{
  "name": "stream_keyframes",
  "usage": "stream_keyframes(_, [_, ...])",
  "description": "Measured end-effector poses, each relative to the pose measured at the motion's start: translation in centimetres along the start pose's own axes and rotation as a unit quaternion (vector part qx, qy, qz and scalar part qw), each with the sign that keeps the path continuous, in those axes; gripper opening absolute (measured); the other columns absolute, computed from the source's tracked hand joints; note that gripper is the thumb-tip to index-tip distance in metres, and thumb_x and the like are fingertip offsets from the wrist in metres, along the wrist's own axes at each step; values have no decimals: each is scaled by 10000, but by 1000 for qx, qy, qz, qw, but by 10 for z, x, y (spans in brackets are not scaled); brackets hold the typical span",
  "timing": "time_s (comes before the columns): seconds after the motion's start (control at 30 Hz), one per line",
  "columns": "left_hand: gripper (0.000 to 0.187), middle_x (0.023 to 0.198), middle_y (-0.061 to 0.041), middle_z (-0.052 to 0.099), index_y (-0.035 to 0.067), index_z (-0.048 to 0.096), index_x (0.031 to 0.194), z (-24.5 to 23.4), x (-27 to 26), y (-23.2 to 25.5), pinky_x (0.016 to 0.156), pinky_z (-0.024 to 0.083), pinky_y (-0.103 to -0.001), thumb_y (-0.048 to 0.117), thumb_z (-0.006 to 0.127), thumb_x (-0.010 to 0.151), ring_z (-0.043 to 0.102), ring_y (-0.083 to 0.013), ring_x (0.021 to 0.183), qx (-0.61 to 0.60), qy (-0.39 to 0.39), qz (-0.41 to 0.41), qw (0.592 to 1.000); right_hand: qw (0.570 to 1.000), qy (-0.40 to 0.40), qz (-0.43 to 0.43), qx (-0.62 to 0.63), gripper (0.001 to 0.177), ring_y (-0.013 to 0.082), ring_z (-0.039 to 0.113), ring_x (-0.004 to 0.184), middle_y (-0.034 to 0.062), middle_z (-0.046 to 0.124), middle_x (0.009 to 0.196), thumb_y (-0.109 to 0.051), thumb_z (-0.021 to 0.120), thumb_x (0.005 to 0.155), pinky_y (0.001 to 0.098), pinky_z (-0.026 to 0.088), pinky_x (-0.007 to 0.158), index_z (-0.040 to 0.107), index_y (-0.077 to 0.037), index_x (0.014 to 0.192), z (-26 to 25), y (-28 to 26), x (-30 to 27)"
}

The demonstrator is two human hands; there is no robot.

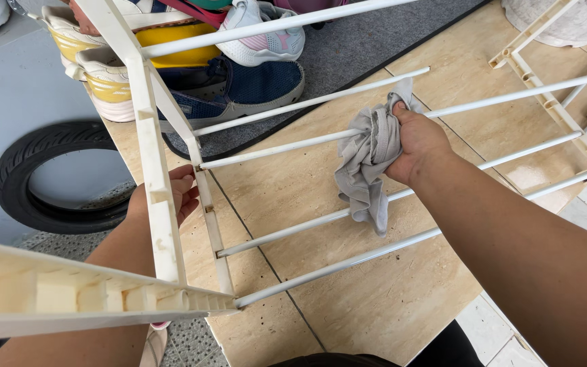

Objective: The person assembles a white plastic shoe rack by inserting white rods into the frame slots. They wipe the rods with a gray cloth before inserting them into the vertical supports. The person continues adding rods to form horizontal shelves within the rack.

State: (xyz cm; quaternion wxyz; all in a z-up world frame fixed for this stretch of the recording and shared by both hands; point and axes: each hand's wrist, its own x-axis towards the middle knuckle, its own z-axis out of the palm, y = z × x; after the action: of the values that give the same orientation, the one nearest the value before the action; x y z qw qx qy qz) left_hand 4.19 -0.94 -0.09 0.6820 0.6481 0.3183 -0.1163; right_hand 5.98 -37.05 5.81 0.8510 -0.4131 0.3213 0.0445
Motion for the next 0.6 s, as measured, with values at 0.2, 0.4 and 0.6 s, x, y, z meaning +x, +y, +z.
stream_keyframes(0.2, [351,1307,-124,638,38,602,1317,-13,1,-1,1015,559,-345,52,527,974,648,-248,1176,-100,-72,-27,992,1000,-3,-3,-26,340,238,721,1067,73,684,1184,-329,411,1065,547,592,986,569,-123,1285,-5,-1,1])
stream_keyframes(0.4, [370,1194,-131,707,17,628,1305,-23,-13,-11,975,573,-373,55,589,939,702,-258,1098,-22,-76,-71,994,1000,-10,7,-17,291,233,734,999,56,710,1128,-307,454,1068,542,610,945,597,-128,1247,-35,7,-2])
stream_keyframes(0.6, [414,1140,-134,747,-13,637,1295,-18,-18,-29,956,560,-372,-33,623,882,743,-247,1033,-32,-113,-87,989,1000,9,15,-17,271,242,735,980,51,710,1117,-302,444,1061,552,608,910,604,-144,1213,-41,13,-9])
